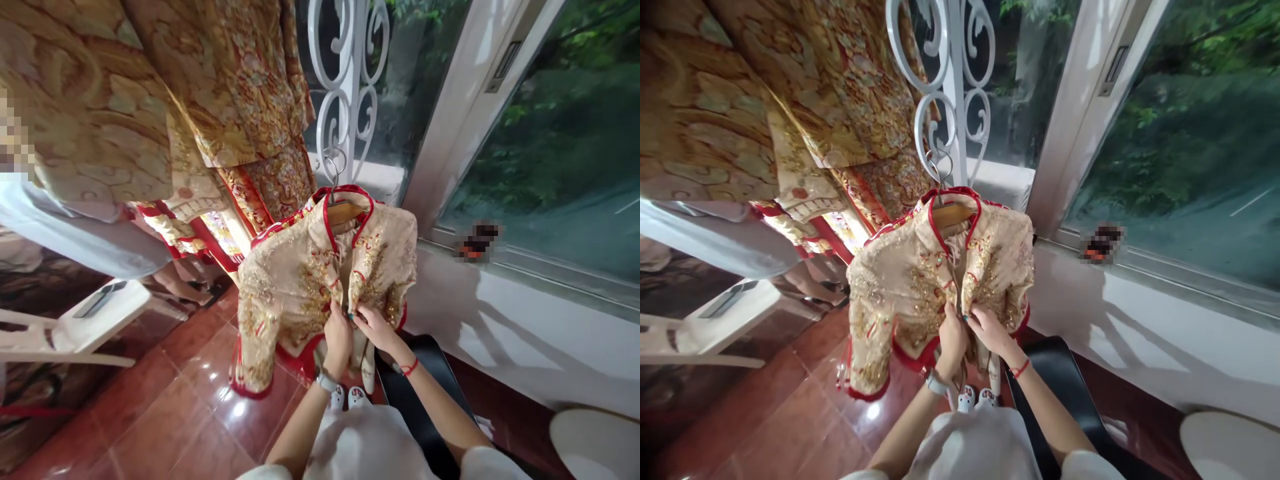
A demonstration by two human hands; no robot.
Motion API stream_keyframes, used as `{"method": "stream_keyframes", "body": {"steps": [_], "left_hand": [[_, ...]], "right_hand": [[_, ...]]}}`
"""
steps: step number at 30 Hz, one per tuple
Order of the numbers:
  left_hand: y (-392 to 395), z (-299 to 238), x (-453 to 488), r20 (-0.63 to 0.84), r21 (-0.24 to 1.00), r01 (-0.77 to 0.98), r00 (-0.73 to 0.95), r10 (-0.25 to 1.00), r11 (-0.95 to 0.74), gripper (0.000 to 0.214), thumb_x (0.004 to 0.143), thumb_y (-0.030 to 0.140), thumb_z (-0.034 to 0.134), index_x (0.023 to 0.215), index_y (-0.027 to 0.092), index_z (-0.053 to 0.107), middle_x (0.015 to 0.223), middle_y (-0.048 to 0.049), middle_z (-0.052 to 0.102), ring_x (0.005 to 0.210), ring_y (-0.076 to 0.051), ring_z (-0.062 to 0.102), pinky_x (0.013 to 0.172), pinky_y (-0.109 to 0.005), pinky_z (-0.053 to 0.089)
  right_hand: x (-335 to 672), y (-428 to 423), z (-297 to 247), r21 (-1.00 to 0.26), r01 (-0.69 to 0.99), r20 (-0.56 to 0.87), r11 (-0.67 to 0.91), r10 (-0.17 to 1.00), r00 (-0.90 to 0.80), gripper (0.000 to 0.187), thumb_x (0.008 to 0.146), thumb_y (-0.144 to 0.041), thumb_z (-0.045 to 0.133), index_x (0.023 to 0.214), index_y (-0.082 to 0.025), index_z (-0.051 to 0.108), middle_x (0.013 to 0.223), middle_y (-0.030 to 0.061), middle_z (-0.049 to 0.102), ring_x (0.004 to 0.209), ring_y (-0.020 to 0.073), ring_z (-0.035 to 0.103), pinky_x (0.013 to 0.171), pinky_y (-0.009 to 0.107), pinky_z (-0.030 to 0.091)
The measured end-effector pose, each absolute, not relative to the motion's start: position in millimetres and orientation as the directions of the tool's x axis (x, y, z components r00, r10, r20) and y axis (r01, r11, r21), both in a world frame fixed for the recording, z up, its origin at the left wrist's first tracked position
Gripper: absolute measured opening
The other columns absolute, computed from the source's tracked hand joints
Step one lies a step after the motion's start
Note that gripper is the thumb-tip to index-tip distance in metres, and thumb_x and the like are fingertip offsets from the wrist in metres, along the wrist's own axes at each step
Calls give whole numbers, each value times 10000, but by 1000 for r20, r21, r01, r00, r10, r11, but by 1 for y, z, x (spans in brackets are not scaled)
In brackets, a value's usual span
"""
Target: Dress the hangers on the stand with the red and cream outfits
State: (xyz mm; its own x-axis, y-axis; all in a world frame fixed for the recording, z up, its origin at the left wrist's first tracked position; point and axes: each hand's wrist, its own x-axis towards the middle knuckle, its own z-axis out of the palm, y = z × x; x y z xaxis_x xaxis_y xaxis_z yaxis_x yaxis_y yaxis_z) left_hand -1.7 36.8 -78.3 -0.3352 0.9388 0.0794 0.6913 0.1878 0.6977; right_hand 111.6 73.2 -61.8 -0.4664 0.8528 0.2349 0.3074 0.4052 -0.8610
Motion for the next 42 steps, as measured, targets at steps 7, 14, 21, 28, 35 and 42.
{"method": "stream_keyframes", "body": {"steps": [7, 14, 21, 28, 35, 42], "left_hand": [[53, -78, -25, 188, 713, 696, -302, 935, 82, 429, 945, 176, 353, 1343, 64, 468, 1020, -225, 732, 854, -281, 742, 697, -336, 536], [59, -53, -53, 483, 615, 786, -439, 758, 63, 318, 796, 366, 639, 1047, 171, 631, 625, -14, 638, 571, -191, 631, 568, -264, 412], [82, 8, -61, 498, 610, 792, -359, 789, -24, 237, 866, 273, 559, 1080, 180, 601, 667, 3, 618, 566, -155, 579, 564, -249, 341], [78, 46, -24, 563, 750, 560, -262, 783, -352, 174, 973, 282, 429, 1104, 203, 512, 628, 36, 529, 516, -128, 503, 544, -231, 349], [123, 16, -15, 506, 781, 551, -283, 815, -294, 205, 973, 199, 368, 1135, 157, 487, 853, -85, 651, 678, -166, 612, 642, -280, 437], [38, -63, -74, 461, 871, 415, -511, 725, -262, 173, 936, 296, 460, 1064, 203, 531, 976, -64, 599, 875, -190, 611, 782, -326, 507]], "right_hand": [[128, 83, -68, -739, 511, 201, 439, 868, -454, 102, 913, -184, 465, 896, -205, 563, 896, 72, 655, 861, 231, 622, 788, 352, 499], [127, 107, -10, -542, 730, 552, 415, 831, -63, 275, 871, -438, 636, 885, -227, 461, 839, 48, 542, 800, 230, 542, 736, 340, 455], [112, 149, 15, -480, 759, 547, 440, 826, -133, 71, 914, -208, 482, 847, -214, 505, 895, 98, 579, 810, 244, 554, 730, 341, 444], [112, 117, 59, -650, 421, 599, 633, 767, -228, 252, 966, -269, 423, 717, -231, 403, 681, -4, 496, 631, 152, 500, 648, 261, 425], [92, 137, 36, -746, 373, 467, 551, 833, -296, 212, 942, -282, 430, 748, -233, 500, 764, 44, 595, 714, 184, 581, 729, 336, 516], [210, 122, -33, -979, 126, 157, 161, 987, -44, 324, 895, -487, 582, 1068, -221, 643, 833, 84, 668, 701, 209, 652, 651, 360, 560]]}}
